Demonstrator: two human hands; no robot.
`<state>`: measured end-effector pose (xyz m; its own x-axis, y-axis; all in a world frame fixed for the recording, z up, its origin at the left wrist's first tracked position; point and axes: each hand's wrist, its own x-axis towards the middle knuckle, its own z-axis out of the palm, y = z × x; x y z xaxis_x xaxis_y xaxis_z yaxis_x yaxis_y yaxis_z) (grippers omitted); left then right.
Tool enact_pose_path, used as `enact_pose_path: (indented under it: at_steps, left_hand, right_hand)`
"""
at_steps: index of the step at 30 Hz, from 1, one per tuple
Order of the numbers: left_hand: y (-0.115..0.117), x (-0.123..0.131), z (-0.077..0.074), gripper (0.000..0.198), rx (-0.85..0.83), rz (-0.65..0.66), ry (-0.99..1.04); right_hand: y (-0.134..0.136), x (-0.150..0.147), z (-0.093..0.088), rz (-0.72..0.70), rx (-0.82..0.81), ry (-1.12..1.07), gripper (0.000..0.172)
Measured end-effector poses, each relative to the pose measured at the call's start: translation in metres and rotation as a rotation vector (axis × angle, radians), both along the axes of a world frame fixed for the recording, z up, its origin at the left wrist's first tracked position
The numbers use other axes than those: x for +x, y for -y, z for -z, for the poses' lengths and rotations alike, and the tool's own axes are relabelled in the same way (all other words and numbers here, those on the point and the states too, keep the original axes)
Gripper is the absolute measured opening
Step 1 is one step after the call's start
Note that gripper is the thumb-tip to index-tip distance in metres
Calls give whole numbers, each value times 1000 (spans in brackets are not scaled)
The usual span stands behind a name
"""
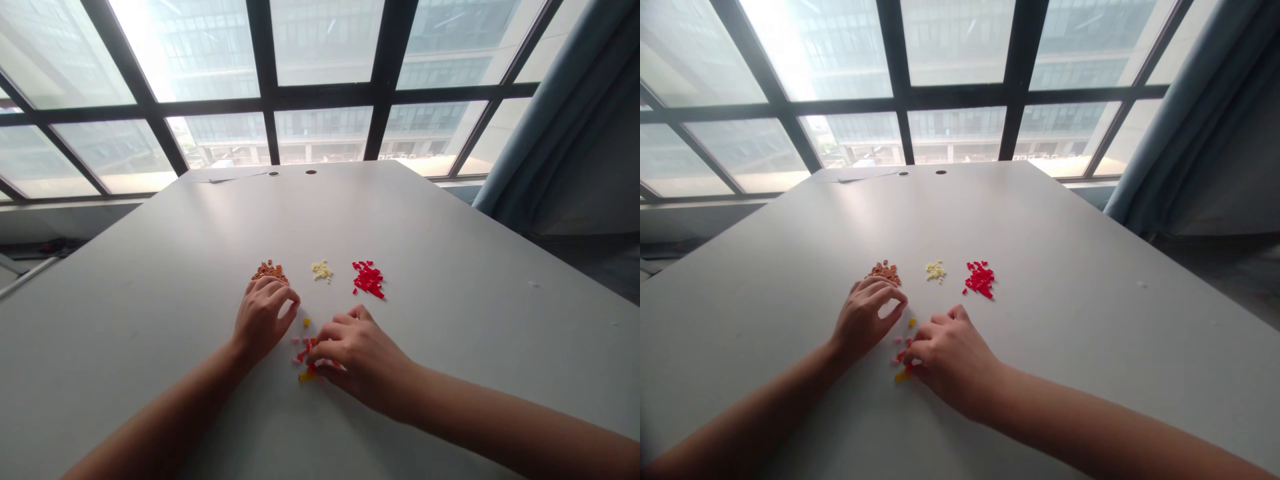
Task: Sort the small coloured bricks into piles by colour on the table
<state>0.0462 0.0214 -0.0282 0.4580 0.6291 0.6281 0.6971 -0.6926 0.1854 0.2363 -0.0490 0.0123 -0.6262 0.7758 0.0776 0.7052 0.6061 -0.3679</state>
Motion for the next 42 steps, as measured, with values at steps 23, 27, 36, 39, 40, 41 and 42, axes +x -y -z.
enact_pose_path:
  at_steps: [23,27,36,39,40,41,42]
  left_hand:
    - [-1,-1,0,10,23,-51,64]
    - [8,-1,-9,16,-15,-88,106]
    - [55,-23,-8,24,-433,-66,90]
    - [52,-22,-7,21,-517,-65,93]
    - [49,-20,-7,20,-535,-58,84]
    - [46,-17,-8,17,-551,-47,75]
    - [44,-14,-9,14,-562,-34,66]
  right_hand:
    - [-41,70,22,294,364,-124,14]
    - [-28,44,30,104,216,-239,21]
    - [-18,32,51,43,272,-242,24]
    - [-15,32,47,68,291,-232,20]
    - [-15,32,47,80,294,-229,18]
    - [-16,33,46,94,296,-227,18]
    - [-16,33,46,109,300,-230,17]
